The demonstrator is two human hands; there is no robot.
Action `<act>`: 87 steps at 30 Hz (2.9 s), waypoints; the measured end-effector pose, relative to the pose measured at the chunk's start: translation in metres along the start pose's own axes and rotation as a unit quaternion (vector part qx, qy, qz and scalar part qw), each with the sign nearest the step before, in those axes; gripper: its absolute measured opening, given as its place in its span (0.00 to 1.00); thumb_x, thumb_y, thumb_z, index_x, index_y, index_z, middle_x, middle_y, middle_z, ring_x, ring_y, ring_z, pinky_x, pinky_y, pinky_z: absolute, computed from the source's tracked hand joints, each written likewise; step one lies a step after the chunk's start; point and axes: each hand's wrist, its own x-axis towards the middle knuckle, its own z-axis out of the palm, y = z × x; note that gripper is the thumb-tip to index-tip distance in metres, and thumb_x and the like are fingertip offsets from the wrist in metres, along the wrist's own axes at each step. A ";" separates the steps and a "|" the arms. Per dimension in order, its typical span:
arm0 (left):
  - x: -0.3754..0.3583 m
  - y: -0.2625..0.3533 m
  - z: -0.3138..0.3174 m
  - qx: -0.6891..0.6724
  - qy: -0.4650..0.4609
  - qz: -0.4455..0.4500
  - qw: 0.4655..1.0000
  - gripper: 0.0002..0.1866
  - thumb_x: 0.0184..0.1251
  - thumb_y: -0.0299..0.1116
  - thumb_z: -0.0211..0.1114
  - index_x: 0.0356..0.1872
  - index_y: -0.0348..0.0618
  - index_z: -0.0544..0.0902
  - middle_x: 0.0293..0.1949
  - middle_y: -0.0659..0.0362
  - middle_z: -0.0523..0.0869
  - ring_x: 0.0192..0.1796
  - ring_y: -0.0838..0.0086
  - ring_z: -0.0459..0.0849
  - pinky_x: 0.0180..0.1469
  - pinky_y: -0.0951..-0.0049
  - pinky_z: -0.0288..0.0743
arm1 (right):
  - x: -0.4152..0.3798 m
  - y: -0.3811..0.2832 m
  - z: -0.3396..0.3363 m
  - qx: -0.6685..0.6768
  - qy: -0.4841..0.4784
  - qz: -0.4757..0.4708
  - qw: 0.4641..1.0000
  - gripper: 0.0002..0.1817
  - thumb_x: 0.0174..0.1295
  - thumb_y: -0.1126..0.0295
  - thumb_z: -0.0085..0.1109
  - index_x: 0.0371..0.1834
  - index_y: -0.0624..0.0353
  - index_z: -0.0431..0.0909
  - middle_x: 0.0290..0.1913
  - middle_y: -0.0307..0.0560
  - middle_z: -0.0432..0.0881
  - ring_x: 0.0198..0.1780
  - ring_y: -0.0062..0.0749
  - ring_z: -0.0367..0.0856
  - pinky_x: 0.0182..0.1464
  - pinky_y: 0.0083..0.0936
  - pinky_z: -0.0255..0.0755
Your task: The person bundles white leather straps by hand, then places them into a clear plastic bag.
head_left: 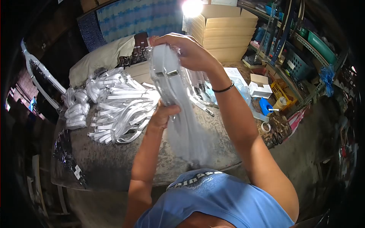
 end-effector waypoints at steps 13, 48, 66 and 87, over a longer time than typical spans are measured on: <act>-0.018 -0.006 -0.022 0.079 0.030 0.025 0.996 0.35 0.36 0.25 0.75 0.54 0.41 0.74 0.43 0.59 0.82 0.46 0.70 0.82 0.51 0.67 0.77 | 0.021 -0.036 0.013 -0.044 -0.011 -0.105 0.993 0.24 0.46 0.86 0.57 0.49 0.55 0.79 0.50 0.45 0.79 0.54 0.39 0.76 0.55 0.31 0.72; -0.010 0.014 -0.010 -0.013 -0.114 0.072 0.991 0.40 0.41 0.26 0.73 0.62 0.35 0.67 0.56 0.49 0.76 0.57 0.61 0.76 0.59 0.62 0.70 | 0.058 -0.058 0.030 0.062 -0.035 -0.193 0.979 0.20 0.47 0.80 0.62 0.46 0.55 0.83 0.47 0.45 0.82 0.51 0.38 0.79 0.56 0.32 0.70; -0.007 -0.021 -0.033 -0.097 0.067 0.045 0.992 0.33 0.52 0.43 0.67 0.57 0.36 0.70 0.43 0.52 0.80 0.43 0.64 0.83 0.44 0.64 0.81 | 0.029 0.047 0.084 0.227 -0.108 0.084 0.964 0.35 0.62 0.68 0.53 0.73 0.47 0.51 0.69 0.48 0.61 0.66 0.35 0.63 0.64 0.30 0.57; -0.002 -0.026 -0.013 0.146 0.174 -0.025 0.973 0.25 0.49 0.30 0.72 0.51 0.34 0.77 0.45 0.54 0.83 0.44 0.71 0.82 0.48 0.71 0.76 | -0.164 0.015 0.112 0.202 0.056 0.361 0.909 0.44 0.66 0.35 0.22 0.66 0.67 0.57 0.61 0.56 0.65 0.61 0.39 0.65 0.63 0.31 0.58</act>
